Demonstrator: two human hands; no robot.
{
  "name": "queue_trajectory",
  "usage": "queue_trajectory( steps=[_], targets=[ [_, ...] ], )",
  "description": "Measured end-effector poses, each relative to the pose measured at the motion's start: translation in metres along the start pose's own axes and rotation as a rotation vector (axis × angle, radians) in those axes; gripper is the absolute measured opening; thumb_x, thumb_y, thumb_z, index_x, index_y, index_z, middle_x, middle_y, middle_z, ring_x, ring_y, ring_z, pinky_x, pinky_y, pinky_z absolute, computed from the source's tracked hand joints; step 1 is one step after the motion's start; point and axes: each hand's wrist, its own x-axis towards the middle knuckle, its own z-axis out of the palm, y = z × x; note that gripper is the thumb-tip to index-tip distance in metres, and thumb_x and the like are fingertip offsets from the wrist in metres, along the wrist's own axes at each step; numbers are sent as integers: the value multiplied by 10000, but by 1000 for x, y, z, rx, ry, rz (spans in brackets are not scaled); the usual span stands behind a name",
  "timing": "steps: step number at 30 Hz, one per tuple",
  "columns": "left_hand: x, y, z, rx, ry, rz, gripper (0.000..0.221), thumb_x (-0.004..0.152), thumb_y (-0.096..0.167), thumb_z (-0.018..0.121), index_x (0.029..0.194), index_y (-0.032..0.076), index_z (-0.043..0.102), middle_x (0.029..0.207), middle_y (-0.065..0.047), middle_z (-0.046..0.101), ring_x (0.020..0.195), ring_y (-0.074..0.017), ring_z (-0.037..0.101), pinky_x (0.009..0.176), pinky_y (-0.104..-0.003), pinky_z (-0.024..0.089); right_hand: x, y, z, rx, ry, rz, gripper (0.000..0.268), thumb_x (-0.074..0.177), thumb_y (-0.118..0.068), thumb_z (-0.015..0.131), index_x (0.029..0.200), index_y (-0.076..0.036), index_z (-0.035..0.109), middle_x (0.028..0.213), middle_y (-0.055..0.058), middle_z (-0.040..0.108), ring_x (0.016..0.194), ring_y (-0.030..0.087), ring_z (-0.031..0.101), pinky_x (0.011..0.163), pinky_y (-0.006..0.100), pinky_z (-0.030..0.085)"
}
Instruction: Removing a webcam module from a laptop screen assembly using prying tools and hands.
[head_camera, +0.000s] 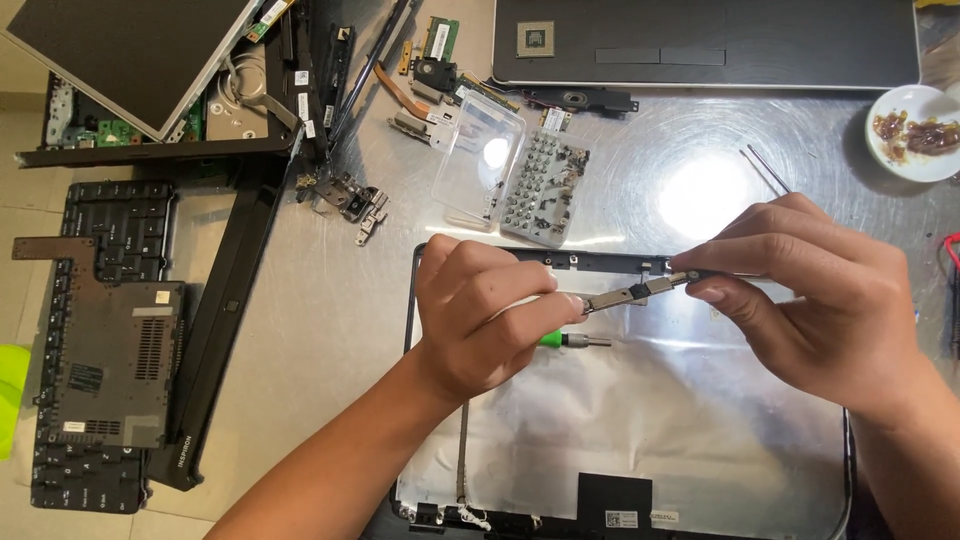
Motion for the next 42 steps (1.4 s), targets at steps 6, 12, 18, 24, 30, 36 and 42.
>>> queue_trajectory(
  steps=[6,12,18,24,30,36,42],
  targets=[
    [-6,1,3,-122,-66,-204,71,1075,249,583,1128,205,603,1080,-36,610,804,-176,602,830,-366,370,2,-2,-1,29,37,-6,98,914,-32,715,980,40,717,814,113,686,716,224,623,727,308,472],
    [4,5,2,-141,-96,-208,217,1033,367,569,1030,178,676,1006,-22,633,786,-159,603,808,-357,342,1,-3,-3,-17,33,41,45,934,-21,735,968,8,728,842,92,707,738,209,620,732,300,470],
    [6,6,0,-83,-59,-181,143,1034,251,603,993,129,664,970,-21,645,746,-167,586,782,-356,345,1,-3,-2,11,11,1,71,900,-31,755,927,4,698,827,86,705,719,215,641,753,329,484],
    [-1,7,-7,10,15,-45,87,1000,218,705,1057,170,661,939,30,621,695,-128,619,794,-331,344,6,-5,-3,59,41,-245,108,894,-59,655,899,50,658,726,113,643,611,241,624,652,353,469],
    [-8,6,-8,23,109,96,176,935,143,788,1054,151,658,976,43,570,700,-132,609,778,-350,336,0,-2,-3,-36,83,-457,74,921,-75,645,948,-6,640,700,100,609,585,228,577,597,354,401],
    [-8,6,-7,40,136,133,149,963,199,748,1060,157,644,972,43,561,690,-136,607,776,-360,338,0,0,-3,-61,89,-506,80,927,-64,626,961,8,635,690,108,604,574,237,566,583,361,393],
    [2,9,-3,-19,42,-31,171,1026,322,596,993,164,654,942,4,584,677,-140,605,793,-341,353,4,-4,-1,102,41,-348,96,871,-71,648,881,22,627,692,122,631,578,242,610,603,341,484]
  ],
)
